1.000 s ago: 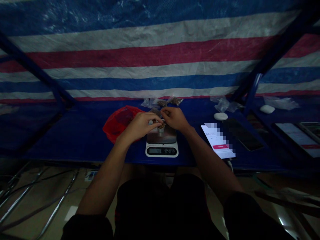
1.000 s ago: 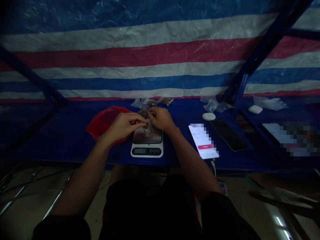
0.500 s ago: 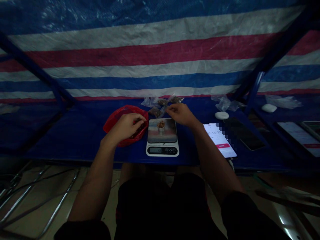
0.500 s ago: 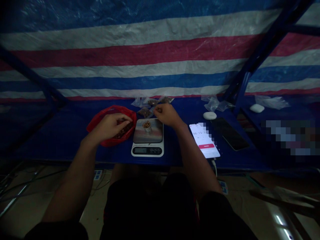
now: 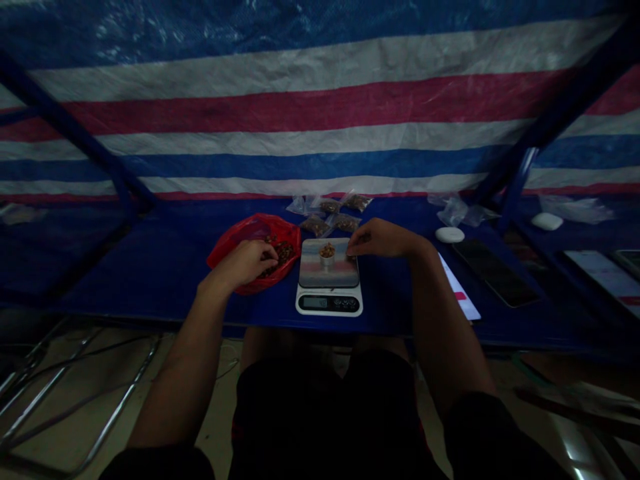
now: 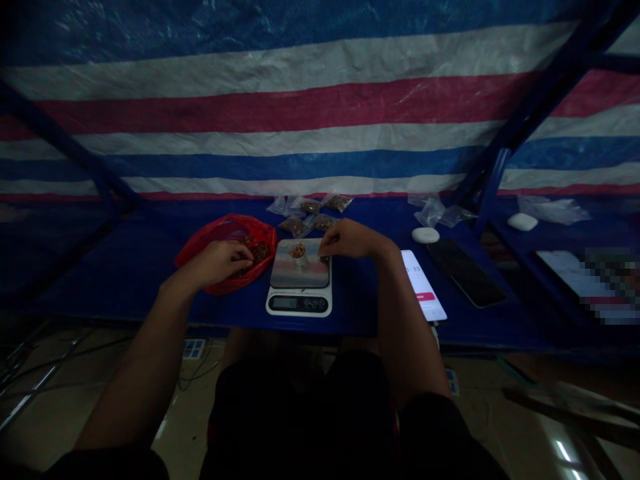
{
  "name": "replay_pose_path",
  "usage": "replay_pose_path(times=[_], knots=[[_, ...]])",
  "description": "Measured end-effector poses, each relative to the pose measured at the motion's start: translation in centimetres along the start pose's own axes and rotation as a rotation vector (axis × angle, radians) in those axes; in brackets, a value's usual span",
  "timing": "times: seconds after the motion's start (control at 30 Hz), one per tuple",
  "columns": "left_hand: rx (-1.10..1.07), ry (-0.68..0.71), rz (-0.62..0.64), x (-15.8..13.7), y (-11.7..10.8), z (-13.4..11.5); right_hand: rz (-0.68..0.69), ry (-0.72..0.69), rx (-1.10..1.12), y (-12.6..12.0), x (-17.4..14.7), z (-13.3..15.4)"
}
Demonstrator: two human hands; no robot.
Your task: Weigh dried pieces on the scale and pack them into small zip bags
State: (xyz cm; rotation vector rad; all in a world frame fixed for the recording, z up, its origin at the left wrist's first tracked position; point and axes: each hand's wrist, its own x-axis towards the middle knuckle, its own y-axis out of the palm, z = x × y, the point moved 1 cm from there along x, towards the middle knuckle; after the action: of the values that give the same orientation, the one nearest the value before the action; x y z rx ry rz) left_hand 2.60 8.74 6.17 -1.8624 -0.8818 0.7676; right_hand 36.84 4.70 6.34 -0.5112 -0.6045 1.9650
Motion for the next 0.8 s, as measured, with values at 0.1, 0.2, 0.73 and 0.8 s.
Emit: replay_pose_path(times=[0.1, 0.2, 0.73, 0.8], knots=[[0.005, -0.003, -0.018, 0.0, 0.0, 0.0, -0.103, -0.124, 0.090, 0.5, 0.2, 0.7], [0.000, -0.008, -0.043, 0.0, -0.1, -0.2, -0.076, -0.232, 0.203, 1.3, 0.6, 1.5], [-0.286, 0.291, -0.250, 0.5, -1.6, -4.8, -0.422, -0.268, 0.301, 2.2, 2.6, 0.4], [-0.254, 0.356, -0.261, 1.0, -1.7, -6.5, -0.429, -0.276, 0.298, 2.5, 2.9, 0.2]])
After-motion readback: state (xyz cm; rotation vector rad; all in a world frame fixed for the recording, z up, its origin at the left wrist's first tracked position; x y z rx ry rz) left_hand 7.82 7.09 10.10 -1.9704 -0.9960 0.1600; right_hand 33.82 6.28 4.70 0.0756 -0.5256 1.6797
